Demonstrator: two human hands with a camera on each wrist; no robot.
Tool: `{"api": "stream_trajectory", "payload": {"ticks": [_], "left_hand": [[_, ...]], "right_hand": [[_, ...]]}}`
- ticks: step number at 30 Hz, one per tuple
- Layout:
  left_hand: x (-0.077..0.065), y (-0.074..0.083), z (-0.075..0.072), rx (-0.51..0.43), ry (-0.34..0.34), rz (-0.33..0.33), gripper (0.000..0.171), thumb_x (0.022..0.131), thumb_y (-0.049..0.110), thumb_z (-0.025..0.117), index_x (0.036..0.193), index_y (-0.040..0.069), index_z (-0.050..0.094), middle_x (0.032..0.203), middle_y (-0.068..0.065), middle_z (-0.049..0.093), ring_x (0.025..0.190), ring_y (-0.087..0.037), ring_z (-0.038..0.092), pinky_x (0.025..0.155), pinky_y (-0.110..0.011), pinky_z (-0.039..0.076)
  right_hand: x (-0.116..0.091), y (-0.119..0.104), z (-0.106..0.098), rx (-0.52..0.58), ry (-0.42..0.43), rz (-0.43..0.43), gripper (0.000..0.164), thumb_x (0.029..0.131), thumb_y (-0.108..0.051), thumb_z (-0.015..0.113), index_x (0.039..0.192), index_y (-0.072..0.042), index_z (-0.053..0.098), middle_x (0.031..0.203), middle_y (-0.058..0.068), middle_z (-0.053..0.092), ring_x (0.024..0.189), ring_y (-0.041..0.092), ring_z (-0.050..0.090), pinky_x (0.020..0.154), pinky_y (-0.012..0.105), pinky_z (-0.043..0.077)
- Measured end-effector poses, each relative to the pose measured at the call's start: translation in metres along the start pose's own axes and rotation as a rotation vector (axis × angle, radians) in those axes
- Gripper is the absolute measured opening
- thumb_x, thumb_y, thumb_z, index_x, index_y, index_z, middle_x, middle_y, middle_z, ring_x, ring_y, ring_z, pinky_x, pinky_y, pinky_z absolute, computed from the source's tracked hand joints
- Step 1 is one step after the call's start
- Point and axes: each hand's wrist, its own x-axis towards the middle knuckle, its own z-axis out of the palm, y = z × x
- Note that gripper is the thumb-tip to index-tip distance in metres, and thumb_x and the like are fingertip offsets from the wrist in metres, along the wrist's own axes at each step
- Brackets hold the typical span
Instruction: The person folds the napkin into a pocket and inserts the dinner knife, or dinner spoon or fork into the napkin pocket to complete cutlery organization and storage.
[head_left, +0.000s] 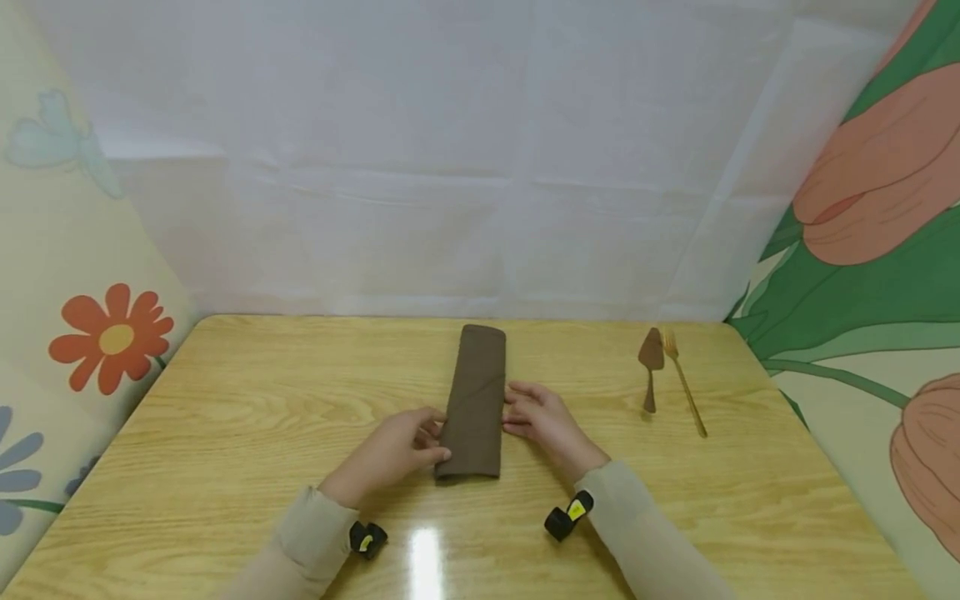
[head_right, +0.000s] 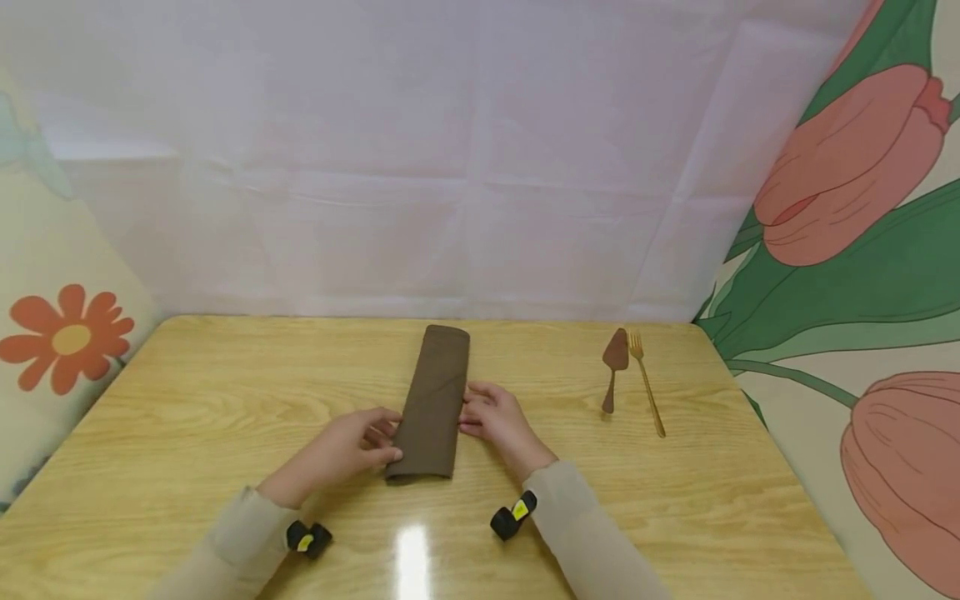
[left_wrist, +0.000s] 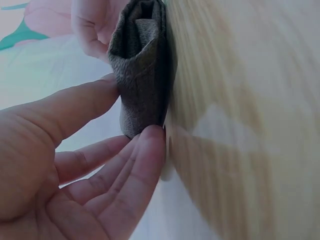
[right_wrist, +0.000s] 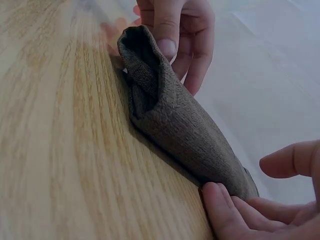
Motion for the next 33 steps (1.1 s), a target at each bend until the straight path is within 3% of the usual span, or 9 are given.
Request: {"api": "stream_trajectory", "payload": {"ticks": [4, 7, 10, 14, 18, 21, 26, 29, 33], "left_hand": [[-0.001, 0.003, 0.002, 0.010, 0.001, -0.018, 0.052, 0.089, 0.013, 0.079, 0.132, -0.008, 0.059, 0.110, -0.015, 0.069, 0.096, -0.026, 0.069, 0.084, -0.039, 0.059], [-0.002, 0.005, 0.003, 0.069, 0.004, -0.002, 0.051, 0.090, 0.014, 0.078, 0.132, -0.008, 0.059, 0.112, -0.016, 0.069, 0.099, -0.027, 0.068, 0.087, -0.042, 0.058], [-0.004, 0.007, 0.002, 0.225, 0.008, 0.073, 0.053, 0.092, 0.017, 0.076, 0.135, -0.007, 0.057, 0.120, -0.018, 0.067, 0.107, -0.031, 0.066, 0.094, -0.045, 0.056], [-0.010, 0.008, 0.000, 0.430, 0.031, 0.237, 0.054, 0.098, 0.019, 0.069, 0.143, -0.005, 0.051, 0.138, -0.021, 0.057, 0.124, -0.037, 0.058, 0.105, -0.050, 0.048], [-0.018, 0.010, -0.002, 0.501, 0.046, 0.348, 0.056, 0.101, 0.018, 0.065, 0.147, -0.007, 0.046, 0.146, -0.026, 0.049, 0.134, -0.043, 0.048, 0.110, -0.054, 0.041], [-0.023, 0.010, -0.001, 0.525, 0.010, 0.339, 0.061, 0.102, 0.023, 0.064, 0.150, -0.006, 0.042, 0.151, -0.027, 0.044, 0.140, -0.046, 0.041, 0.111, -0.059, 0.038], [-0.025, 0.009, 0.001, 0.516, -0.096, 0.242, 0.065, 0.104, 0.032, 0.059, 0.155, -0.001, 0.036, 0.160, -0.022, 0.033, 0.147, -0.043, 0.030, 0.110, -0.068, 0.033], [-0.024, 0.008, 0.002, 0.510, -0.137, 0.214, 0.066, 0.104, 0.034, 0.058, 0.156, 0.001, 0.035, 0.163, -0.019, 0.030, 0.148, -0.041, 0.028, 0.110, -0.071, 0.030], [-0.023, 0.006, 0.002, 0.529, -0.160, 0.232, 0.066, 0.104, 0.036, 0.058, 0.156, 0.001, 0.036, 0.162, -0.018, 0.030, 0.148, -0.040, 0.031, 0.110, -0.070, 0.030]], "right_hand": [[0.002, 0.000, 0.000, -0.012, -0.001, -0.004, 0.054, 0.099, 0.002, 0.047, 0.150, 0.013, 0.033, 0.151, 0.034, 0.039, 0.091, 0.013, 0.062, 0.091, 0.033, 0.056], [0.003, -0.001, 0.000, -0.042, 0.008, -0.009, 0.054, 0.097, 0.003, 0.049, 0.149, 0.012, 0.036, 0.150, 0.034, 0.041, 0.094, 0.015, 0.064, 0.091, 0.035, 0.057], [0.004, 0.000, -0.001, -0.077, 0.017, -0.015, 0.054, 0.096, 0.003, 0.051, 0.148, 0.012, 0.040, 0.148, 0.032, 0.045, 0.105, 0.023, 0.065, 0.092, 0.038, 0.057], [0.004, -0.002, -0.006, -0.175, 0.050, -0.062, 0.048, 0.096, 0.001, 0.054, 0.144, 0.009, 0.048, 0.141, 0.029, 0.053, 0.119, 0.034, 0.060, 0.093, 0.040, 0.057], [-0.001, -0.013, -0.017, -0.368, 0.088, -0.171, 0.042, 0.097, 0.000, 0.056, 0.139, 0.006, 0.055, 0.131, 0.025, 0.060, 0.111, 0.038, 0.063, 0.089, 0.042, 0.058], [-0.008, -0.025, -0.029, -0.539, 0.116, -0.278, 0.037, 0.099, -0.002, 0.057, 0.135, 0.003, 0.059, 0.128, 0.021, 0.063, 0.108, 0.036, 0.064, 0.089, 0.045, 0.057], [-0.017, -0.047, -0.055, -0.741, 0.181, -0.405, 0.031, 0.102, -0.007, 0.058, 0.131, -0.001, 0.063, 0.127, 0.018, 0.063, 0.110, 0.033, 0.062, 0.092, 0.049, 0.055], [-0.020, -0.056, -0.077, -0.815, 0.241, -0.428, 0.030, 0.102, -0.008, 0.057, 0.130, 0.000, 0.064, 0.125, 0.019, 0.063, 0.108, 0.033, 0.062, 0.091, 0.050, 0.056], [-0.024, -0.064, -0.110, -0.865, 0.340, -0.392, 0.030, 0.103, -0.008, 0.055, 0.129, 0.002, 0.064, 0.123, 0.021, 0.064, 0.106, 0.035, 0.062, 0.090, 0.052, 0.055]]}}
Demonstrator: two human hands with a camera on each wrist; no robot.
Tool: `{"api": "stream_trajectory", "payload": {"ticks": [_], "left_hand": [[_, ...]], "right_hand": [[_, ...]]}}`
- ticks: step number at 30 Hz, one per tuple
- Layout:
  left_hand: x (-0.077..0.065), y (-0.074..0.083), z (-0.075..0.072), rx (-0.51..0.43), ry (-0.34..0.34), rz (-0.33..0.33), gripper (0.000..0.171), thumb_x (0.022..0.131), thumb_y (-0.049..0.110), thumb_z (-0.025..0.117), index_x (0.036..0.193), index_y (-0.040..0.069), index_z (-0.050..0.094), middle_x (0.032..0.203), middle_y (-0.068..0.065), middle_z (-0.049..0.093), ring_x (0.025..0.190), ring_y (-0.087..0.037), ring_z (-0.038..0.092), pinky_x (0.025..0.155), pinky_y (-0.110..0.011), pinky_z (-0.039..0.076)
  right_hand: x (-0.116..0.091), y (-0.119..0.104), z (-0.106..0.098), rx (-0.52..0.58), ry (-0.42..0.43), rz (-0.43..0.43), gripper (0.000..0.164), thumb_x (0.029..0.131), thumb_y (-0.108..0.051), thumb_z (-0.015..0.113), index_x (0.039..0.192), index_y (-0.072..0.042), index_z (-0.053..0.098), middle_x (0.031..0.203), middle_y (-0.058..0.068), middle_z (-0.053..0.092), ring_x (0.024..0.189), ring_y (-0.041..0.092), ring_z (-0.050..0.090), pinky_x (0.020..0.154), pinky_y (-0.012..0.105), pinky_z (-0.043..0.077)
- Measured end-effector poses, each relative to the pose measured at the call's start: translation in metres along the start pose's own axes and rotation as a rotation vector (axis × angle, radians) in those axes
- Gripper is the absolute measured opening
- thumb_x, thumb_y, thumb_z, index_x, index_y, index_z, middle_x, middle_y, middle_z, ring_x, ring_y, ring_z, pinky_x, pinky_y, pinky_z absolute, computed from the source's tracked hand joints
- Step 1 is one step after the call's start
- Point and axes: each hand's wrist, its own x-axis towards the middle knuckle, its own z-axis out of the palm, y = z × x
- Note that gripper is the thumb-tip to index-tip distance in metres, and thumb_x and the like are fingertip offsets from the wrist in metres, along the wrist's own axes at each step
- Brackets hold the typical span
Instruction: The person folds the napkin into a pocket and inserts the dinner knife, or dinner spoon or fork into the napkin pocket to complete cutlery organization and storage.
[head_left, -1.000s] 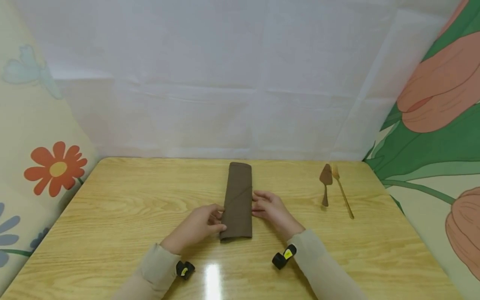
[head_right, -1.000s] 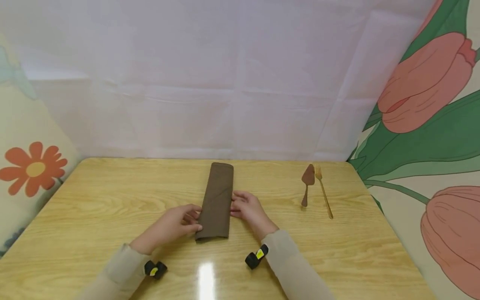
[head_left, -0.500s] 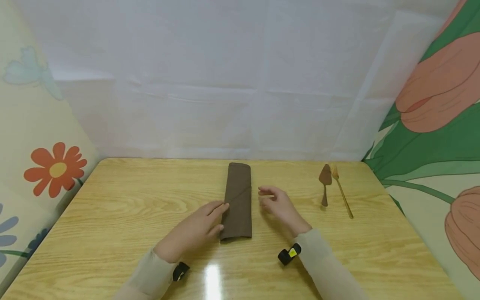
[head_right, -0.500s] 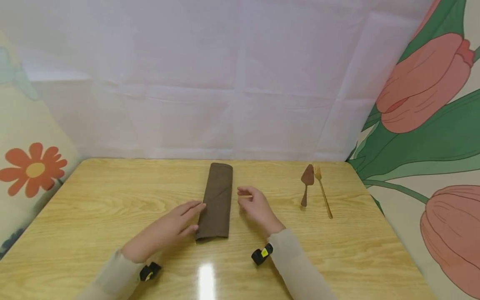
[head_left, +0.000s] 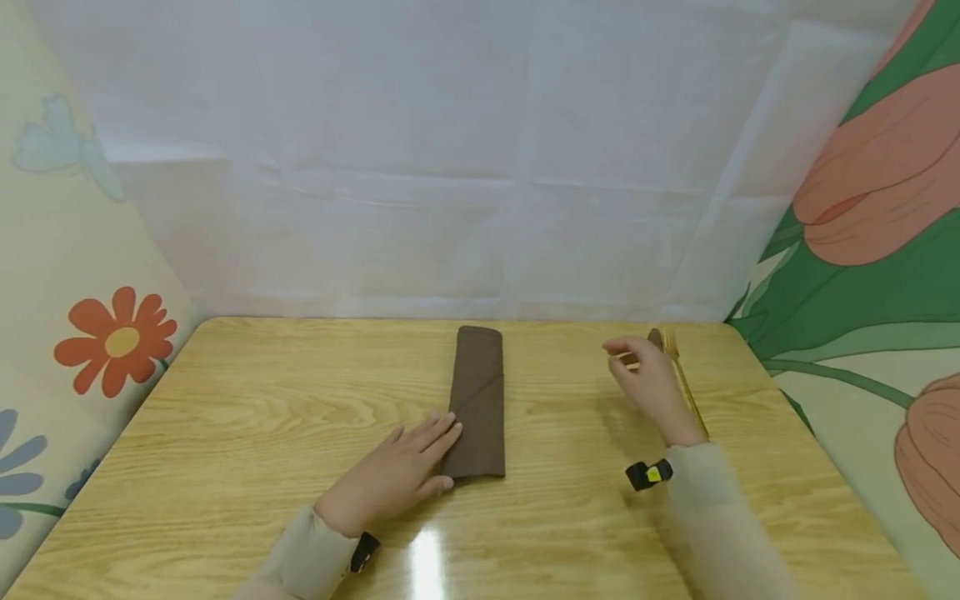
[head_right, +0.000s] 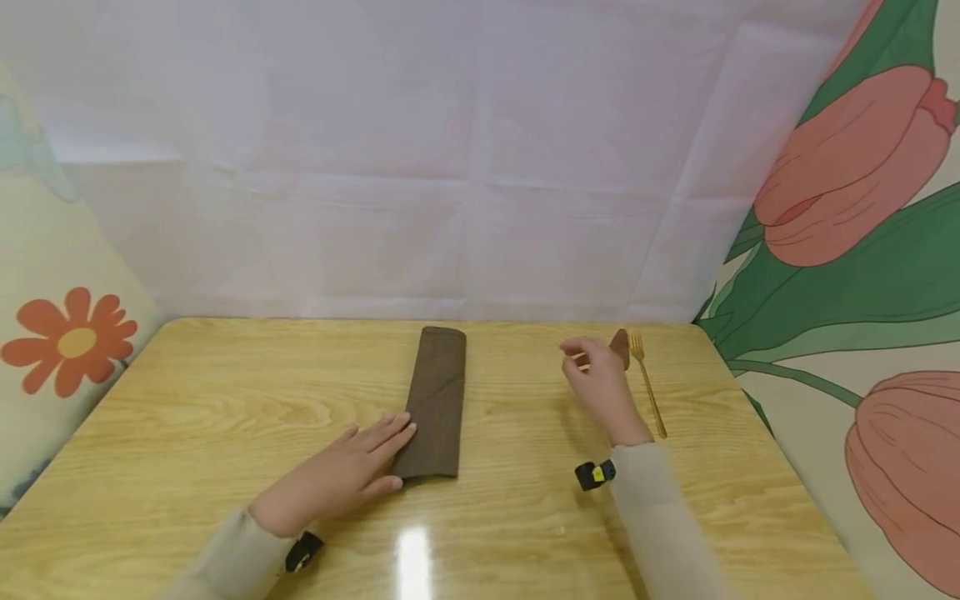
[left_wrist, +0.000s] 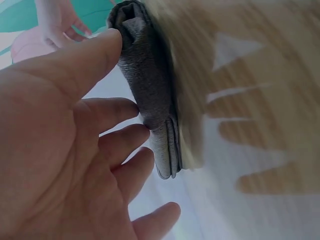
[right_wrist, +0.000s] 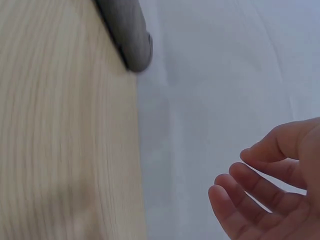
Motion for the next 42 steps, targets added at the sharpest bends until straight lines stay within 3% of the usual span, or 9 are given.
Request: {"api": "stream_trajectory", "payload": {"ticks": [5, 8, 13, 18, 24, 30, 34, 38, 42], "left_hand": [[-0.001, 0.000, 0.000, 0.021, 0.009, 0.027, 0.067, 0.104, 0.038, 0.056, 0.156, 0.002, 0.035, 0.163, -0.018, 0.031, 0.147, -0.038, 0.033, 0.110, -0.069, 0.032], [-0.001, -0.001, 0.000, 0.028, 0.013, 0.036, 0.067, 0.104, 0.039, 0.055, 0.157, 0.002, 0.035, 0.163, -0.017, 0.031, 0.147, -0.037, 0.033, 0.110, -0.068, 0.032], [-0.002, -0.002, 0.001, 0.043, 0.012, 0.044, 0.068, 0.104, 0.039, 0.056, 0.157, 0.002, 0.034, 0.163, -0.016, 0.031, 0.147, -0.035, 0.033, 0.111, -0.066, 0.033], [-0.004, 0.001, -0.001, 0.057, 0.009, 0.053, 0.068, 0.104, 0.037, 0.057, 0.157, 0.001, 0.034, 0.162, -0.016, 0.032, 0.147, -0.034, 0.034, 0.111, -0.065, 0.034], [-0.004, 0.001, -0.002, 0.063, 0.013, 0.055, 0.068, 0.104, 0.038, 0.057, 0.157, 0.001, 0.035, 0.162, -0.016, 0.033, 0.147, -0.033, 0.035, 0.110, -0.065, 0.035], [-0.005, 0.001, -0.002, 0.067, 0.014, 0.056, 0.067, 0.104, 0.038, 0.056, 0.156, 0.001, 0.035, 0.162, -0.015, 0.033, 0.147, -0.032, 0.035, 0.111, -0.064, 0.035], [-0.003, -0.001, 0.000, 0.074, 0.018, 0.062, 0.067, 0.104, 0.038, 0.055, 0.156, 0.001, 0.035, 0.162, -0.016, 0.033, 0.147, -0.032, 0.035, 0.111, -0.064, 0.035], [-0.002, -0.004, 0.003, 0.080, 0.020, 0.065, 0.066, 0.105, 0.038, 0.055, 0.156, 0.001, 0.035, 0.162, -0.015, 0.033, 0.147, -0.032, 0.035, 0.111, -0.064, 0.035], [-0.002, -0.006, 0.005, 0.081, 0.027, 0.068, 0.067, 0.104, 0.038, 0.056, 0.156, 0.001, 0.036, 0.162, -0.015, 0.033, 0.147, -0.031, 0.035, 0.111, -0.064, 0.035]], "right_hand": [[0.002, 0.022, -0.032, -0.014, 0.042, 0.143, 0.032, 0.104, -0.014, 0.054, 0.129, 0.003, 0.063, 0.120, 0.024, 0.064, 0.105, 0.038, 0.063, 0.089, 0.050, 0.054], [0.003, 0.033, -0.044, 0.041, 0.018, 0.241, 0.037, 0.105, -0.020, 0.054, 0.131, 0.006, 0.060, 0.122, 0.026, 0.061, 0.107, 0.042, 0.064, 0.091, 0.050, 0.056], [0.006, 0.047, -0.051, 0.123, -0.066, 0.389, 0.042, 0.105, -0.018, 0.053, 0.133, 0.014, 0.054, 0.128, 0.032, 0.057, 0.106, 0.039, 0.067, 0.089, 0.041, 0.059], [0.007, 0.059, -0.051, 0.155, -0.128, 0.495, 0.047, 0.104, -0.016, 0.053, 0.133, 0.020, 0.047, 0.129, 0.036, 0.053, 0.096, 0.028, 0.069, 0.084, 0.038, 0.060], [0.011, 0.064, -0.044, 0.232, -0.171, 0.547, 0.048, 0.101, -0.015, 0.055, 0.128, 0.024, 0.050, 0.114, 0.029, 0.065, 0.086, 0.019, 0.068, 0.080, 0.035, 0.061], [0.017, 0.069, -0.038, 0.282, -0.138, 0.609, 0.033, 0.096, -0.010, 0.059, 0.111, 0.019, 0.058, 0.085, 0.008, 0.069, 0.067, 0.010, 0.067, 0.066, 0.025, 0.060], [0.020, 0.073, -0.035, 0.408, -0.105, 0.679, 0.023, 0.096, -0.003, 0.061, 0.109, 0.016, 0.058, 0.073, 0.001, 0.066, 0.061, 0.007, 0.065, 0.060, 0.020, 0.057], [0.021, 0.074, -0.034, 0.615, -0.111, 0.740, 0.008, 0.099, -0.001, 0.059, 0.101, 0.007, 0.059, 0.073, 0.001, 0.065, 0.062, 0.008, 0.063, 0.061, 0.019, 0.056], [0.022, 0.074, -0.031, 0.830, -0.152, 0.785, 0.018, 0.102, 0.000, 0.054, 0.090, 0.001, 0.067, 0.077, 0.003, 0.067, 0.064, 0.009, 0.062, 0.061, 0.018, 0.053]]}}
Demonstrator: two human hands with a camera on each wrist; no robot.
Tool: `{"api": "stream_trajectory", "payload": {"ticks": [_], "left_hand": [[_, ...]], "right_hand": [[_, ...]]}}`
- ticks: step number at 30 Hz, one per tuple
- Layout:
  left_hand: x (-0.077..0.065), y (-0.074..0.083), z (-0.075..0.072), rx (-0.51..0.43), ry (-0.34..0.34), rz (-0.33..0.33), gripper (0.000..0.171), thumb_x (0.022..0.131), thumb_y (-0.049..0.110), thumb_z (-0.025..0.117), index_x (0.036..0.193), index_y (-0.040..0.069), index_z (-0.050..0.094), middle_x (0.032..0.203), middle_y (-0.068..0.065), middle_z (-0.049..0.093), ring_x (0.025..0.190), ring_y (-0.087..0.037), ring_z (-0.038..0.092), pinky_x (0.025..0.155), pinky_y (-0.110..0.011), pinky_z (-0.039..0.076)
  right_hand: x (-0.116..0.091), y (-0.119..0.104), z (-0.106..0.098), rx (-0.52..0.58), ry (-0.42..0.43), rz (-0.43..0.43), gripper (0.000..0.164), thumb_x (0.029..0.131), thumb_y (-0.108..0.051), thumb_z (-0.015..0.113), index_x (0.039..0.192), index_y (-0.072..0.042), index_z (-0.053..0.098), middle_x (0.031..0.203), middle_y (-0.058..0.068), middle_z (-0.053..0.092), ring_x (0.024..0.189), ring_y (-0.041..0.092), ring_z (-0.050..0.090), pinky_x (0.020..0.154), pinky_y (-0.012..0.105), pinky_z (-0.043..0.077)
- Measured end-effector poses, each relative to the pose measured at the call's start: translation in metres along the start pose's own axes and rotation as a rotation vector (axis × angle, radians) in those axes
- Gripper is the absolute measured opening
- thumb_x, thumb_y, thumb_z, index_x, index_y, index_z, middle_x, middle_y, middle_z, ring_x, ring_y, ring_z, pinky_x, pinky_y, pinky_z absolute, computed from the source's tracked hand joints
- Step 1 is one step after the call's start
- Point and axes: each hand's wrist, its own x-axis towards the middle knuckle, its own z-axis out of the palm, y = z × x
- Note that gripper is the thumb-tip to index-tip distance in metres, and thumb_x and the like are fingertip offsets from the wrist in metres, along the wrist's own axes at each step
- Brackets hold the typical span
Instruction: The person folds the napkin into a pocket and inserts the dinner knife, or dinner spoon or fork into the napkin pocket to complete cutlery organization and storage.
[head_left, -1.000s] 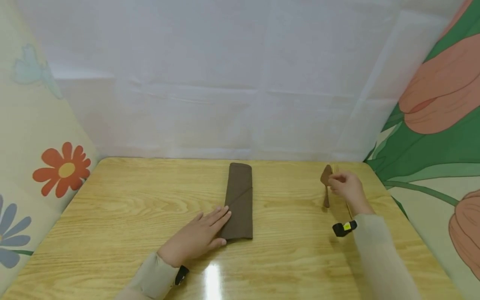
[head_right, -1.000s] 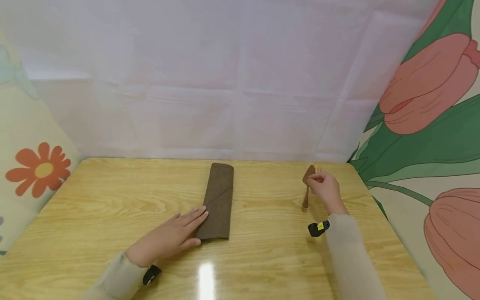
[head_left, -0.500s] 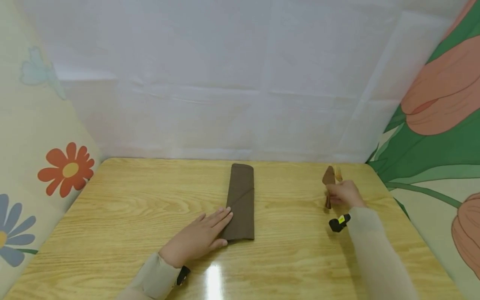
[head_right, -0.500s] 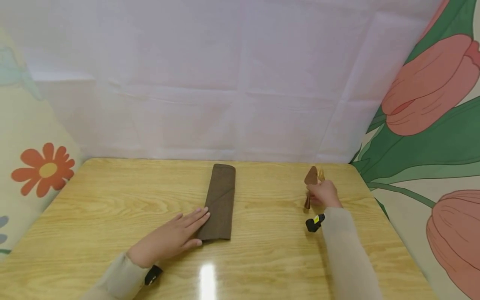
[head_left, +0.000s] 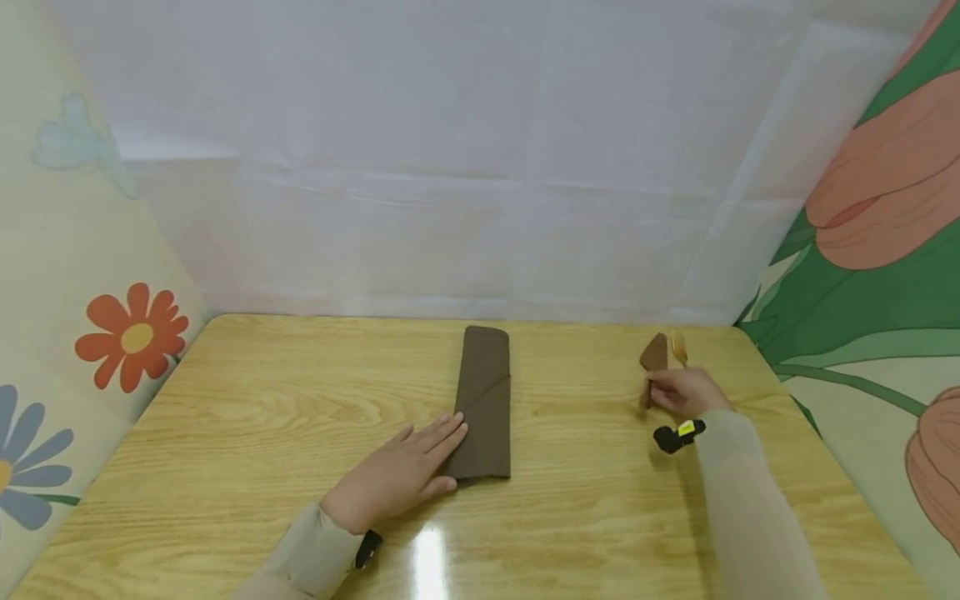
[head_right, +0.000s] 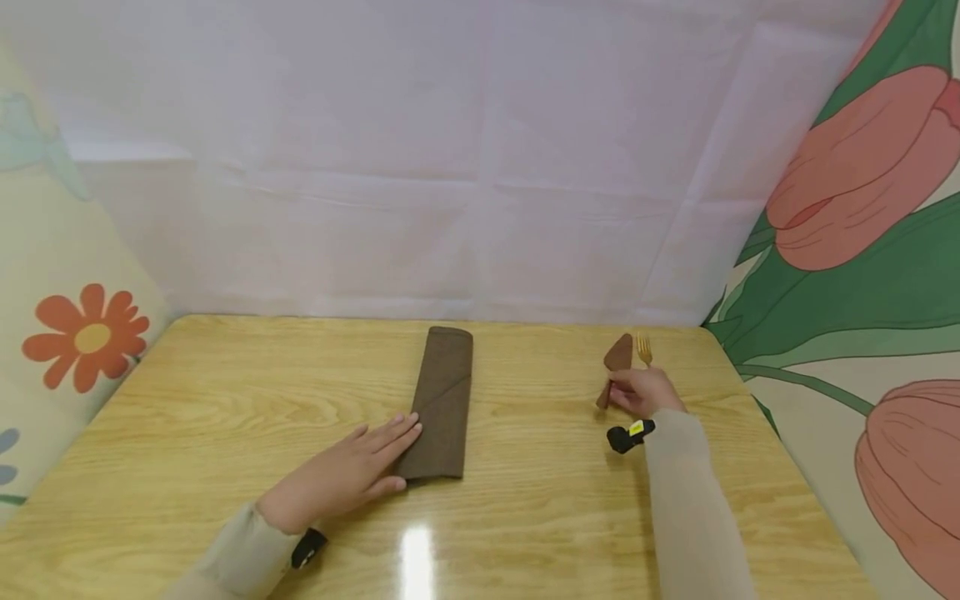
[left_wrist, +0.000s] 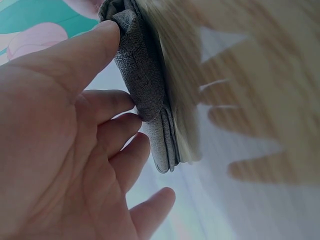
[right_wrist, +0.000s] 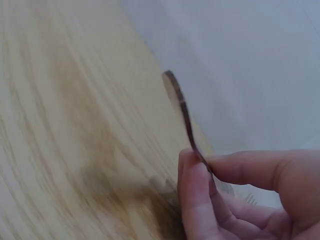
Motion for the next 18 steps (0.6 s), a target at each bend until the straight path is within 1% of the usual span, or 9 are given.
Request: {"api": "stream_trajectory", "payload": {"ticks": [2, 5, 7, 9, 13, 16, 18], "left_hand": [[0.000, 0.000, -0.001, 0.005, 0.005, 0.003, 0.066, 0.104, 0.038, 0.056, 0.156, 0.001, 0.036, 0.162, -0.015, 0.033, 0.147, -0.031, 0.036, 0.111, -0.063, 0.035], [0.000, 0.000, -0.001, 0.010, 0.009, 0.007, 0.066, 0.104, 0.038, 0.056, 0.156, 0.001, 0.037, 0.162, -0.016, 0.034, 0.146, -0.031, 0.036, 0.111, -0.063, 0.035], [0.000, 0.000, 0.000, 0.011, 0.013, 0.007, 0.066, 0.104, 0.038, 0.056, 0.155, 0.001, 0.037, 0.161, -0.016, 0.034, 0.146, -0.031, 0.037, 0.110, -0.063, 0.036], [0.000, -0.001, 0.000, 0.015, 0.017, 0.005, 0.066, 0.104, 0.038, 0.057, 0.155, 0.001, 0.037, 0.161, -0.016, 0.034, 0.146, -0.031, 0.037, 0.110, -0.063, 0.036], [0.001, -0.002, 0.001, 0.024, 0.020, 0.004, 0.066, 0.104, 0.037, 0.057, 0.155, 0.001, 0.037, 0.161, -0.016, 0.034, 0.146, -0.031, 0.037, 0.110, -0.063, 0.037], [0.001, -0.001, 0.002, 0.027, 0.020, 0.005, 0.066, 0.104, 0.038, 0.057, 0.155, 0.001, 0.037, 0.161, -0.016, 0.034, 0.146, -0.030, 0.037, 0.111, -0.062, 0.036], [0.001, -0.001, 0.003, 0.023, 0.015, 0.002, 0.067, 0.104, 0.037, 0.057, 0.155, 0.001, 0.037, 0.162, -0.016, 0.034, 0.146, -0.030, 0.037, 0.111, -0.062, 0.036]], "right_hand": [[0.001, 0.000, 0.002, 0.082, -0.041, 0.028, 0.025, 0.103, 0.001, 0.052, 0.085, -0.001, 0.070, 0.079, 0.005, 0.068, 0.067, 0.010, 0.063, 0.062, 0.018, 0.054], [0.000, 0.000, 0.007, 0.123, -0.102, 0.045, 0.028, 0.104, 0.001, 0.051, 0.085, -0.002, 0.071, 0.082, 0.006, 0.070, 0.073, 0.010, 0.066, 0.066, 0.017, 0.055], [0.000, 0.001, 0.011, 0.117, -0.127, 0.033, 0.028, 0.104, 0.000, 0.051, 0.086, -0.002, 0.072, 0.084, 0.007, 0.071, 0.076, 0.011, 0.068, 0.069, 0.018, 0.056], [0.000, 0.001, 0.017, 0.087, -0.142, 0.009, 0.027, 0.104, -0.001, 0.052, 0.088, -0.004, 0.073, 0.085, 0.006, 0.072, 0.078, 0.010, 0.069, 0.071, 0.018, 0.057], [0.000, -0.001, 0.031, 0.066, -0.138, -0.026, 0.026, 0.104, -0.003, 0.055, 0.087, -0.008, 0.075, 0.086, 0.003, 0.073, 0.078, 0.009, 0.069, 0.073, 0.021, 0.058], [0.000, -0.001, 0.045, 0.041, -0.137, -0.077, 0.027, 0.103, -0.003, 0.056, 0.086, -0.011, 0.075, 0.088, 0.001, 0.073, 0.079, 0.008, 0.069, 0.074, 0.021, 0.057], [0.001, 0.001, 0.054, 0.021, -0.153, -0.124, 0.027, 0.103, -0.003, 0.056, 0.086, -0.013, 0.074, 0.090, 0.000, 0.072, 0.082, 0.008, 0.068, 0.075, 0.021, 0.057]]}}
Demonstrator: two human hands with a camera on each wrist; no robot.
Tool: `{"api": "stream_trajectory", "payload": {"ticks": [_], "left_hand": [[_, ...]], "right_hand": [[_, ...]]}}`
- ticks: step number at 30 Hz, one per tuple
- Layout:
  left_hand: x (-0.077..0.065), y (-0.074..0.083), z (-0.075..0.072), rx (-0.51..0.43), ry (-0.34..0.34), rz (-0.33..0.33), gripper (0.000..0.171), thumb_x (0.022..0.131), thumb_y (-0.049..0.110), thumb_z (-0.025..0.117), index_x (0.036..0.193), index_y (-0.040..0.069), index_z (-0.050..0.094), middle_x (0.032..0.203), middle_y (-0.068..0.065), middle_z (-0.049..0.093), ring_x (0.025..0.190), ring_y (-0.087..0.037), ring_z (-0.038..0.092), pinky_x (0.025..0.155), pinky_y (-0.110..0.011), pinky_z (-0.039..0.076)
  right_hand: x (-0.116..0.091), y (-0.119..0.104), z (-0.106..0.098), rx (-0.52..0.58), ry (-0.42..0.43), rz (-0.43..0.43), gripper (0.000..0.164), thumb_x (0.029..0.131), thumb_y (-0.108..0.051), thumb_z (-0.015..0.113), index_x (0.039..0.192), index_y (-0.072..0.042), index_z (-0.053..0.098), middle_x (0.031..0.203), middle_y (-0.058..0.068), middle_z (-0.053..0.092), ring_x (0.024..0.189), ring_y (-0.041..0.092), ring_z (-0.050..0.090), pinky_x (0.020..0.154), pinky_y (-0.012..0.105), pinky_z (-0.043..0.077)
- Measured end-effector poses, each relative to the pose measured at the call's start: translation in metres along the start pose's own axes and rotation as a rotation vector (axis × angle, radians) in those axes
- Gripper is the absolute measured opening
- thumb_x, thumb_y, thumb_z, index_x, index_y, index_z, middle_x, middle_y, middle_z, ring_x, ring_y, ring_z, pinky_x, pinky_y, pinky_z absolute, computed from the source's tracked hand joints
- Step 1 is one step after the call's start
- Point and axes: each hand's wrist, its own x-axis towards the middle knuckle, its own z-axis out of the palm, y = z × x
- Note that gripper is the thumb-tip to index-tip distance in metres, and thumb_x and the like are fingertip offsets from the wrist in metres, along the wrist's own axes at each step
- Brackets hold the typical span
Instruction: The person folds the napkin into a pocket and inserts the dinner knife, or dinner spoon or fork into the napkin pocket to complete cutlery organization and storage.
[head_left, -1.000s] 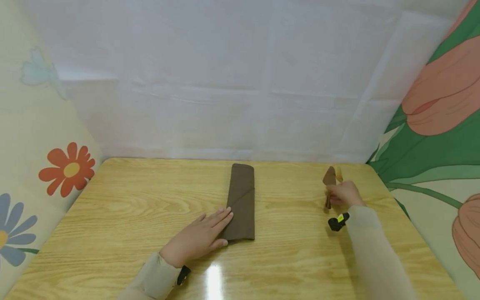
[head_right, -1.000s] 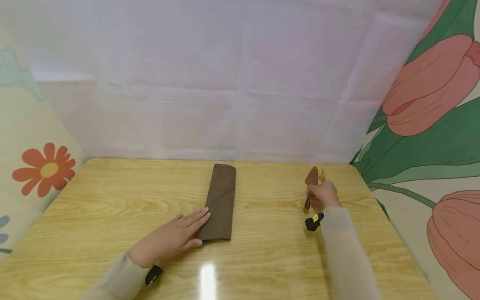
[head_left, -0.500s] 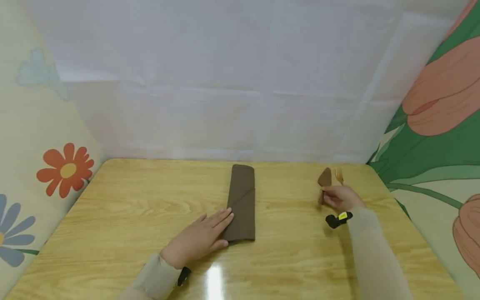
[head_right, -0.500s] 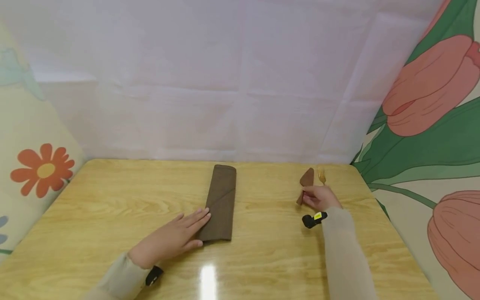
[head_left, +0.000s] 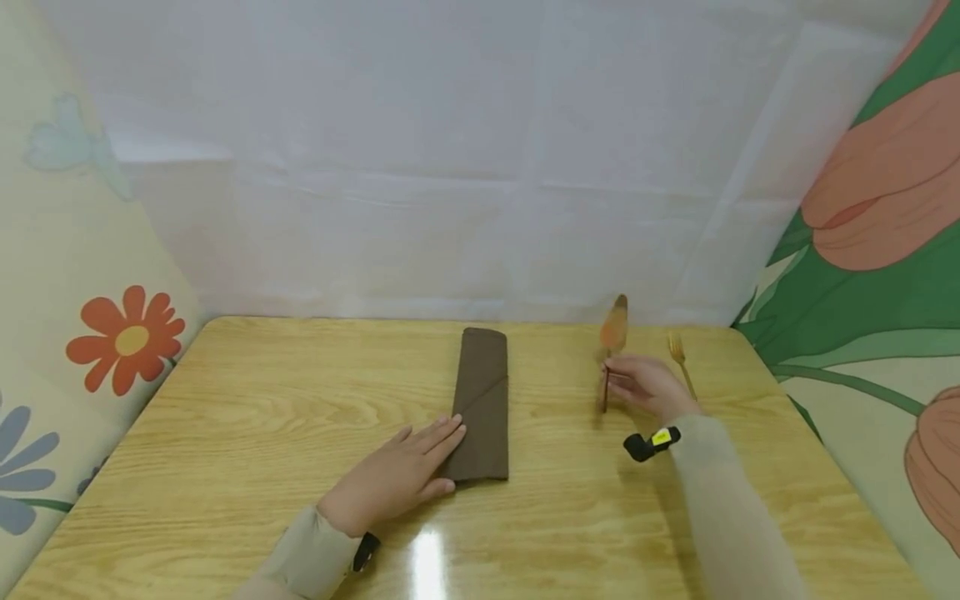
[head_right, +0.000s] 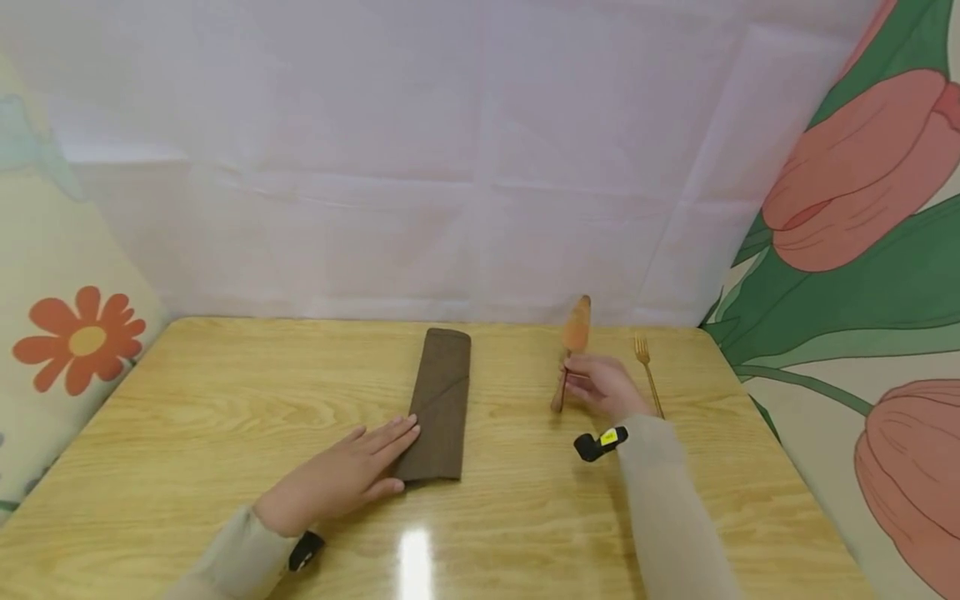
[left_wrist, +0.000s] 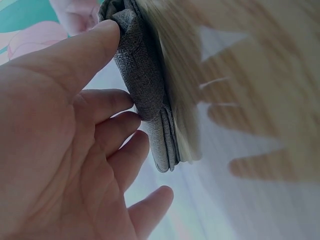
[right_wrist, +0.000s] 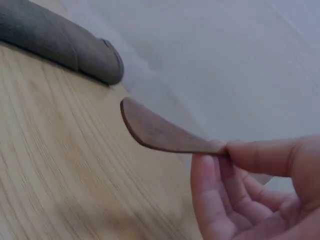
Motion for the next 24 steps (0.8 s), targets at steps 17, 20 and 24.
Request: {"api": "stream_trajectory", "payload": {"ticks": [17, 20, 24], "left_hand": [[-0.002, 0.002, -0.002, -0.021, -0.003, -0.005, 0.066, 0.104, 0.037, 0.057, 0.155, 0.001, 0.038, 0.161, -0.016, 0.034, 0.146, -0.032, 0.037, 0.111, -0.063, 0.036], [-0.002, 0.004, -0.005, -0.023, -0.008, -0.006, 0.066, 0.104, 0.037, 0.057, 0.155, 0.001, 0.038, 0.161, -0.016, 0.034, 0.146, -0.032, 0.037, 0.111, -0.063, 0.035], [-0.001, 0.005, -0.006, -0.017, -0.009, -0.012, 0.066, 0.104, 0.038, 0.057, 0.155, 0.001, 0.038, 0.161, -0.015, 0.034, 0.146, -0.031, 0.037, 0.111, -0.063, 0.035]], "right_hand": [[0.013, -0.001, 0.081, 0.144, -0.092, -0.234, 0.010, 0.103, 0.000, 0.055, 0.107, -0.007, 0.062, 0.095, 0.000, 0.070, 0.088, 0.015, 0.070, 0.080, 0.027, 0.058], [0.014, -0.003, 0.095, 0.151, -0.101, -0.262, 0.014, 0.103, 0.002, 0.054, 0.115, -0.002, 0.059, 0.095, 0.000, 0.070, 0.086, 0.013, 0.070, 0.079, 0.026, 0.058], [0.015, -0.006, 0.112, 0.147, -0.114, -0.290, 0.016, 0.102, 0.003, 0.054, 0.117, -0.003, 0.059, 0.090, -0.002, 0.071, 0.083, 0.012, 0.069, 0.077, 0.025, 0.058]]}}
